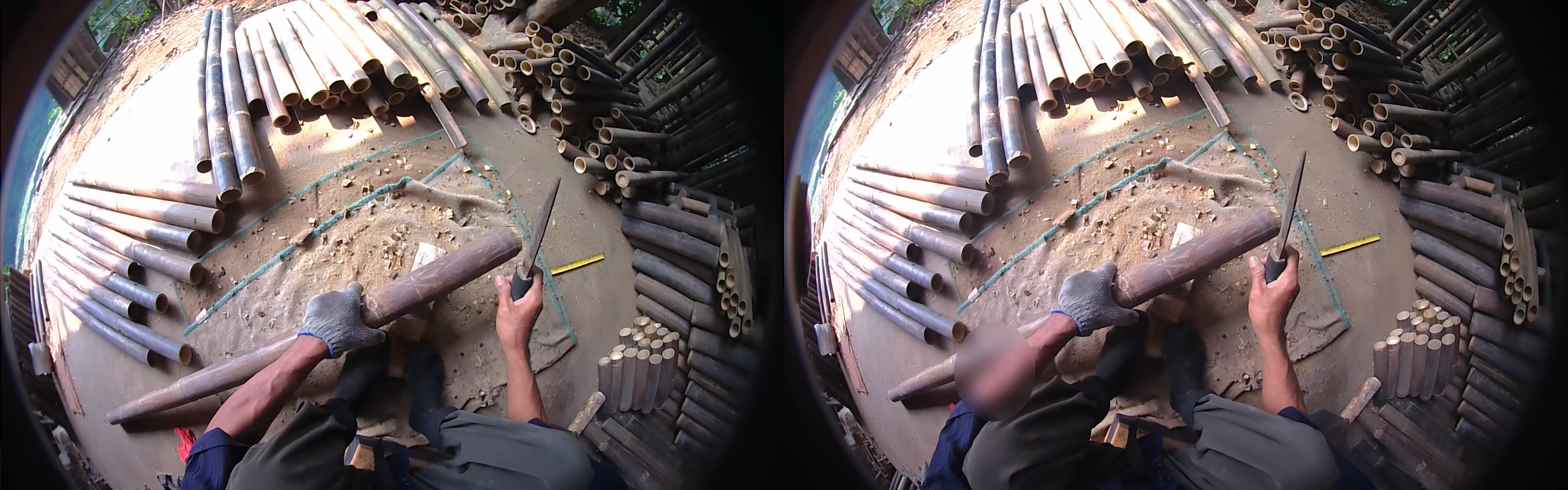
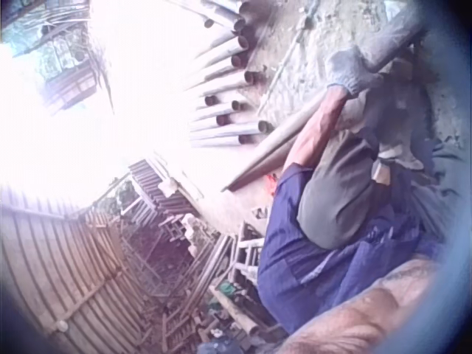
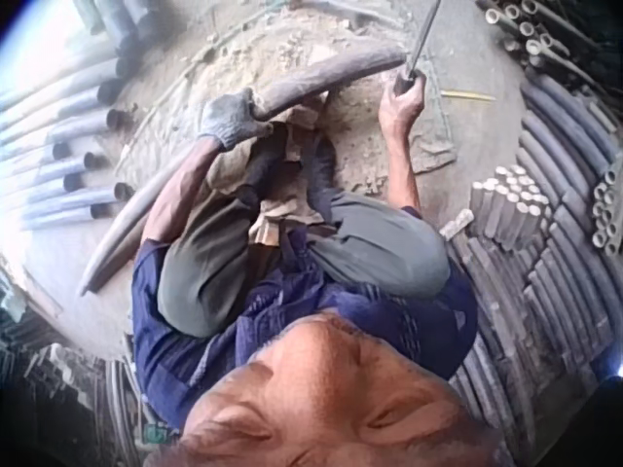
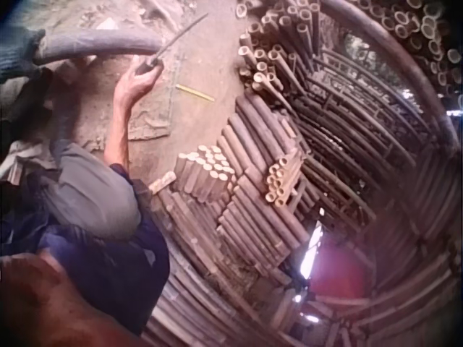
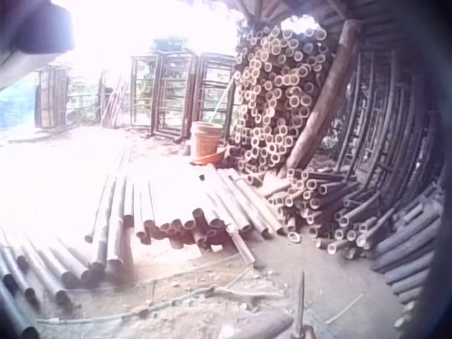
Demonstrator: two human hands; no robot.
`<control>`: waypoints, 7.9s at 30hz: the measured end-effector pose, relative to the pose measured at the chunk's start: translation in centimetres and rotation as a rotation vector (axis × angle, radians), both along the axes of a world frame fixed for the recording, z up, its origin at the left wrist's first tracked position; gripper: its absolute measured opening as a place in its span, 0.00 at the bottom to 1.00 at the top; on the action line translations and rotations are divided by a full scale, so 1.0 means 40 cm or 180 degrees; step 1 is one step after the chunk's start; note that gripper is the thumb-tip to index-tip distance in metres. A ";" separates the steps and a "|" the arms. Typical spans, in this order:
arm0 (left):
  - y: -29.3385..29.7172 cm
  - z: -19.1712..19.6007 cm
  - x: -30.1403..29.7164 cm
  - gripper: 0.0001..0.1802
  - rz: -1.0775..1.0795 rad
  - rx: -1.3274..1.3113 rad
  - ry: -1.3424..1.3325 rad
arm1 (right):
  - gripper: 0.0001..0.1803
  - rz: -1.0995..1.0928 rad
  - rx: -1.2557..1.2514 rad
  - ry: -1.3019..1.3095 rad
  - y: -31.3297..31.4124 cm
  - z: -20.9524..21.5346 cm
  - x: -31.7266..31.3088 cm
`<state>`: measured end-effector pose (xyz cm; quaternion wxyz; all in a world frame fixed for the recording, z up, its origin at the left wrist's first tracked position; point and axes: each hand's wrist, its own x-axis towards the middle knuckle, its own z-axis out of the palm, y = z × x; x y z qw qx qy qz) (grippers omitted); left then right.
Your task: The person sits on the ground and uses a knife to shave the outer surface of a long bamboo pole. They rotate the pole to smooth different sections and then place the finished piece into a pile of similar poles.
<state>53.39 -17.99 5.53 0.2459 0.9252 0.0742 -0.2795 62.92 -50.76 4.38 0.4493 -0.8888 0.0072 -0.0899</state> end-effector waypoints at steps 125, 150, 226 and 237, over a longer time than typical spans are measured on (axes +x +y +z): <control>0.044 -0.089 -0.129 0.42 0.0653 -0.0004 -0.1094 | 0.23 0.1695 -0.1010 -0.0276 0.013 -0.151 0.000; 0.067 -0.077 -0.105 0.49 0.0326 -0.0057 -0.0640 | 0.22 0.1433 -0.0879 -0.0124 0.032 -0.157 0.010; 0.155 -0.099 -0.297 0.45 0.0783 0.0531 -0.0577 | 0.20 0.1380 0.2468 0.2862 -0.074 -0.038 -0.022; 0.136 -0.129 -0.325 0.34 0.0989 0.0674 -0.1006 | 0.19 0.1745 0.1438 0.2592 -0.021 -0.044 0.056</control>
